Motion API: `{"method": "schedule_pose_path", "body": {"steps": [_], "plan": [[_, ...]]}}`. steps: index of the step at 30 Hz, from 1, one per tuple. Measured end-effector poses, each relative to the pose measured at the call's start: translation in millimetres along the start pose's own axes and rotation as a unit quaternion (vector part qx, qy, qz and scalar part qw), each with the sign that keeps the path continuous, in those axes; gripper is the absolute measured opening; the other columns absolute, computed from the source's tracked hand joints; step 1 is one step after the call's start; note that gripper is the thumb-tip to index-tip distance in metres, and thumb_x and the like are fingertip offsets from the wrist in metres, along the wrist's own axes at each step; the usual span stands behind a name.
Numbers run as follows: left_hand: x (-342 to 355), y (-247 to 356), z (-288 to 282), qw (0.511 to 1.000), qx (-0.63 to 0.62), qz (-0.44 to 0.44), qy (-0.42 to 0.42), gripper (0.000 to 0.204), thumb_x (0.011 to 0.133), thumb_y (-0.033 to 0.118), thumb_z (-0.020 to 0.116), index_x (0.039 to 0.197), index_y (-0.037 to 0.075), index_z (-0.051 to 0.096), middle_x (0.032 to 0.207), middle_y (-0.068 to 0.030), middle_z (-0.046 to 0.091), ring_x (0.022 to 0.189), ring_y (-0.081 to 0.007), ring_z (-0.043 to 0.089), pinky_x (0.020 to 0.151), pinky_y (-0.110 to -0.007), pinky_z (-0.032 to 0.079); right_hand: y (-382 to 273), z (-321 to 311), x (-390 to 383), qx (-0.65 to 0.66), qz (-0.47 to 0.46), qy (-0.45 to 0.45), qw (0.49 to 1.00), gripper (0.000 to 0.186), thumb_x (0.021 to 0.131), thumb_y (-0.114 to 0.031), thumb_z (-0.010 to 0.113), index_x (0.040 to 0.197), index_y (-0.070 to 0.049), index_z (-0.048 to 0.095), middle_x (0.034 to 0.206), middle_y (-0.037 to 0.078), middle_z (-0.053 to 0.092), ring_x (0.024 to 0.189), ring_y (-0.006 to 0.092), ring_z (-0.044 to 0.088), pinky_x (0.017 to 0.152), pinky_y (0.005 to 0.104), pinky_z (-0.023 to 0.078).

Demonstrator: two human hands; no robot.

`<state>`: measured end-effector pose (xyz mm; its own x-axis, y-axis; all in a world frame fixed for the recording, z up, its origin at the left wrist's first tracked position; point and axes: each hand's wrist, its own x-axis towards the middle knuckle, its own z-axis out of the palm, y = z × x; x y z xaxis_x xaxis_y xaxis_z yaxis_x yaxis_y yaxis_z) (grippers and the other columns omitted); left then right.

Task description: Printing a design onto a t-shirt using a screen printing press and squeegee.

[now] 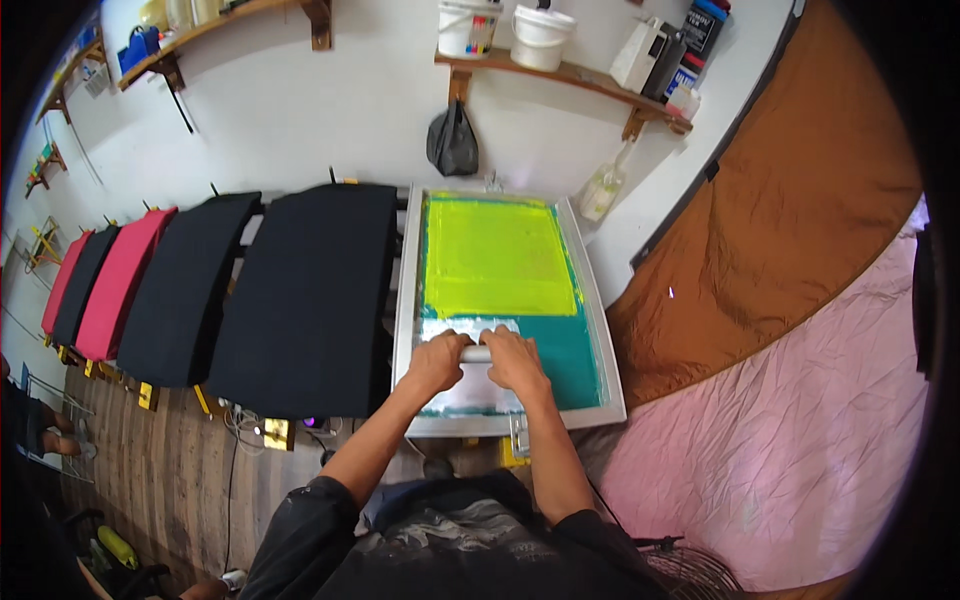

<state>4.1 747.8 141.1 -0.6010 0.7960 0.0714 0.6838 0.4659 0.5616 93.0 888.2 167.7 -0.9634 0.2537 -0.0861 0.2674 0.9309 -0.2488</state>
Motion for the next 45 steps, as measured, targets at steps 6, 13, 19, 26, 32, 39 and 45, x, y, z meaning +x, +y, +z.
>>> {"method": "schedule_pose_path", "body": {"steps": [6,13,19,26,32,39,45], "plan": [[12.4,-26.3,28.5,0.998,0.004,-0.006,-0.063,0.037,0.07,0.004,0.065,0.106,0.012,0.068,0.097,-0.0169,0.067,0.092,-0.0369,0.066,0.08,-0.045,0.054,15.9,26.1,14.1,0.03,0.018,-0.047,0.998,0.032,0.07,-0.002,0.064,0.101,-0.01,0.063,0.1,0.017,0.063,0.099,0.037,0.062,0.081,0.0457,0.051],[-7.5,-28.7,44.2,0.999,0.015,0.03,-0.04,0.04,0.068,0.004,0.066,0.107,0.012,0.067,0.097,-0.017,0.065,0.09,-0.0372,0.065,0.077,-0.045,0.054,15.3,36.9,-9.5,0.023,-0.003,-0.009,1.0,0.032,0.071,-0.003,0.065,0.102,-0.01,0.063,0.101,0.016,0.062,0.098,0.0367,0.061,0.081,0.0466,0.05],[-32.7,6.2,14.6,0.996,0.016,0.004,-0.083,0.041,0.072,0.005,0.061,0.112,0.012,0.066,0.103,-0.0174,0.067,0.095,-0.0365,0.066,0.081,-0.044,0.054,8.2,20.4,-32.7,0.028,-0.029,-0.036,0.999,0.033,0.069,-0.006,0.066,0.102,-0.008,0.063,0.1,0.016,0.064,0.097,0.0373,0.062,0.08,0.0469,0.051],[3.3,-8.9,9.9,0.999,0.026,0.003,-0.038,0.038,0.07,0.005,0.065,0.108,0.01,0.068,0.096,-0.0169,0.068,0.091,-0.0358,0.067,0.078,-0.045,0.055,10.6,7.1,7.4,0.021,-0.009,-0.05,0.998,0.036,0.069,-0.003,0.065,0.104,-0.008,0.063,0.102,0.018,0.064,0.096,0.0391,0.062,0.08,0.0464,0.051],[-4.2,-24.4,37.0,0.999,-0.006,0.043,0.003,0.034,0.069,0.002,0.064,0.103,0.009,0.067,0.094,-0.0177,0.065,0.085,-0.0374,0.066,0.075,-0.045,0.054,16.0,28.2,2.5,0.032,0.001,-0.031,0.999,0.039,0.067,0.0,0.066,0.105,-0.008,0.062,0.102,0.017,0.062,0.1,0.0378,0.06,0.083,0.0451,0.05],[-39.4,-3.7,30.1,0.997,-0.001,0.079,-0.001,0.033,0.07,0.004,0.064,0.103,0.007,0.065,0.091,-0.018,0.064,0.081,-0.0379,0.066,0.073,-0.046,0.054,13.2,32.6,-36.6,0.036,-0.016,-0.022,0.999,0.037,0.067,-0.004,0.069,0.103,-0.009,0.063,0.1,0.016,0.063,0.099,0.0356,0.061,0.083,0.0445,0.05],[-21.3,2.5,15.2,0.997,0.014,0.015,-0.079,0.033,0.072,0.008,0.061,0.104,0.01,0.068,0.096,-0.0179,0.068,0.09,-0.0365,0.067,0.077,-0.046,0.055,17.6,18.5,-17.9,0.027,-0.029,-0.074,0.997,0.034,0.068,-0.006,0.066,0.102,-0.007,0.065,0.097,0.019,0.067,0.097,0.0377,0.063,0.08,0.0473,0.051]]}}
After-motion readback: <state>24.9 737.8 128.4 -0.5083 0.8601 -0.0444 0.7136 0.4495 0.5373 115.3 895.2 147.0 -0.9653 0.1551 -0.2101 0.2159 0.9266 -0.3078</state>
